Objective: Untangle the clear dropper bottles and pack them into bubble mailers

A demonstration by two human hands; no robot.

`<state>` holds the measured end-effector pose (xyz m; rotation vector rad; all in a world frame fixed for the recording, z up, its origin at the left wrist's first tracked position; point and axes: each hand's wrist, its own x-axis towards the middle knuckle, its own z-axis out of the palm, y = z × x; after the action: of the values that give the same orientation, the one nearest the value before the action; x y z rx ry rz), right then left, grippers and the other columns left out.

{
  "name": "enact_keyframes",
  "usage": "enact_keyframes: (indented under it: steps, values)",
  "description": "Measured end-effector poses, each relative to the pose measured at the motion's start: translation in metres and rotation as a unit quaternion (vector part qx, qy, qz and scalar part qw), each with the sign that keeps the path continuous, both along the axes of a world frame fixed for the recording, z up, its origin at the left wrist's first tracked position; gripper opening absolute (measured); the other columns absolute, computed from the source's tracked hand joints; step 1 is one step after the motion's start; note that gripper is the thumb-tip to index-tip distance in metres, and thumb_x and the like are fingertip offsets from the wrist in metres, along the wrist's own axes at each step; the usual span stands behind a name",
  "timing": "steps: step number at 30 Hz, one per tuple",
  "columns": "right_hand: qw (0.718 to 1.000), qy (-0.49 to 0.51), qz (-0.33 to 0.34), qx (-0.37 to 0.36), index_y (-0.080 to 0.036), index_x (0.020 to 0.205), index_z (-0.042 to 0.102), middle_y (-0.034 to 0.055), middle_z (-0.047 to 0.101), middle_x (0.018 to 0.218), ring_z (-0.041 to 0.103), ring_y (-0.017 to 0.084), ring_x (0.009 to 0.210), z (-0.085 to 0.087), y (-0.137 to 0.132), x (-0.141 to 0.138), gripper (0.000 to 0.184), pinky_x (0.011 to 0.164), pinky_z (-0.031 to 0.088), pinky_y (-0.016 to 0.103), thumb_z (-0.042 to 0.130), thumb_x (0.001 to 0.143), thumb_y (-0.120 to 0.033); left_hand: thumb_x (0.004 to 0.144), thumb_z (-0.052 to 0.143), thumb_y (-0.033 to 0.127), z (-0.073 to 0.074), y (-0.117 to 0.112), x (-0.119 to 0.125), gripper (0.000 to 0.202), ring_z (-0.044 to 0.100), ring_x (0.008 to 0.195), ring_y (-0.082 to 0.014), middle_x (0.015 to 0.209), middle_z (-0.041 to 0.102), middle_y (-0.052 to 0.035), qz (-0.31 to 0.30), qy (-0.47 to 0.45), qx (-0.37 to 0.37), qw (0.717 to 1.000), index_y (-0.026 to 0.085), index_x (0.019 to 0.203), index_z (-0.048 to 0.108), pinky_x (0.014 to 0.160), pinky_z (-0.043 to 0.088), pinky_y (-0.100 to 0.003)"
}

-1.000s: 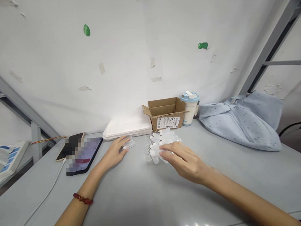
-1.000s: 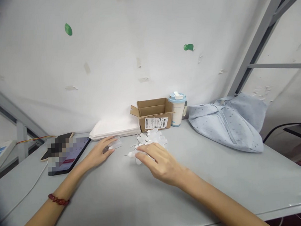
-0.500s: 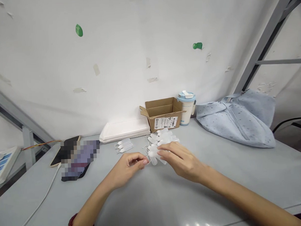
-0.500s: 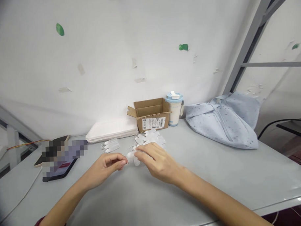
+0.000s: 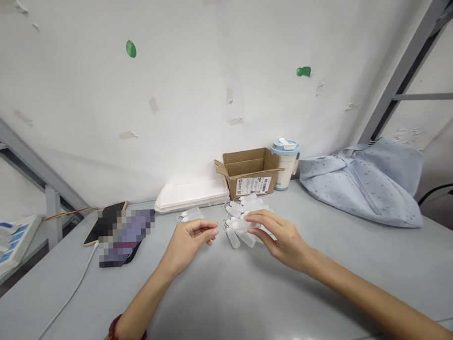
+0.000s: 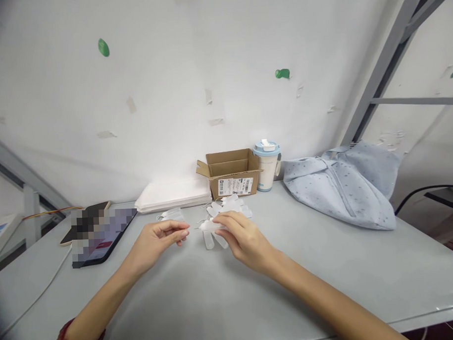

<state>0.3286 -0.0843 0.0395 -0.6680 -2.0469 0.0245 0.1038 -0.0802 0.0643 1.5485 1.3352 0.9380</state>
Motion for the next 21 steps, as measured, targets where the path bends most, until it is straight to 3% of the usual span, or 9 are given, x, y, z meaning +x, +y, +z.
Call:
enact_keyframes:
  steps: [4, 21]
  values:
    - [1.000, 0.006, 0.007, -0.005, -0.018, 0.112, 0.052, 0.0091, 0.063, 0.099, 0.060, 0.018, 0.092, -0.0018, -0.0010, -0.0023, 0.025, 0.076, 0.053, 0.031, 0.047, 0.088, -0.013, 0.065, 0.067, 0.032, -0.0026, -0.0010, 0.0002, 0.018, 0.059, 0.061, -0.0147, 0.068, 0.066, -0.0021, -0.009, -0.008, 0.008, 1.000, 0.016, 0.072, 0.066, 0.062, 0.051, -0.029]
    - [0.999, 0.008, 0.037, -0.033, -0.018, 0.112, 0.051, 0.0102, 0.062, 0.097, 0.059, 0.018, 0.092, -0.0030, -0.0033, -0.0040, 0.024, 0.076, 0.052, 0.032, 0.048, 0.089, -0.013, 0.073, 0.062, 0.032, -0.0031, -0.0087, 0.0032, 0.016, 0.056, 0.064, -0.0140, 0.075, 0.065, -0.0027, -0.070, 0.007, 0.038, 0.997, 0.017, 0.075, 0.066, 0.061, 0.048, -0.026]
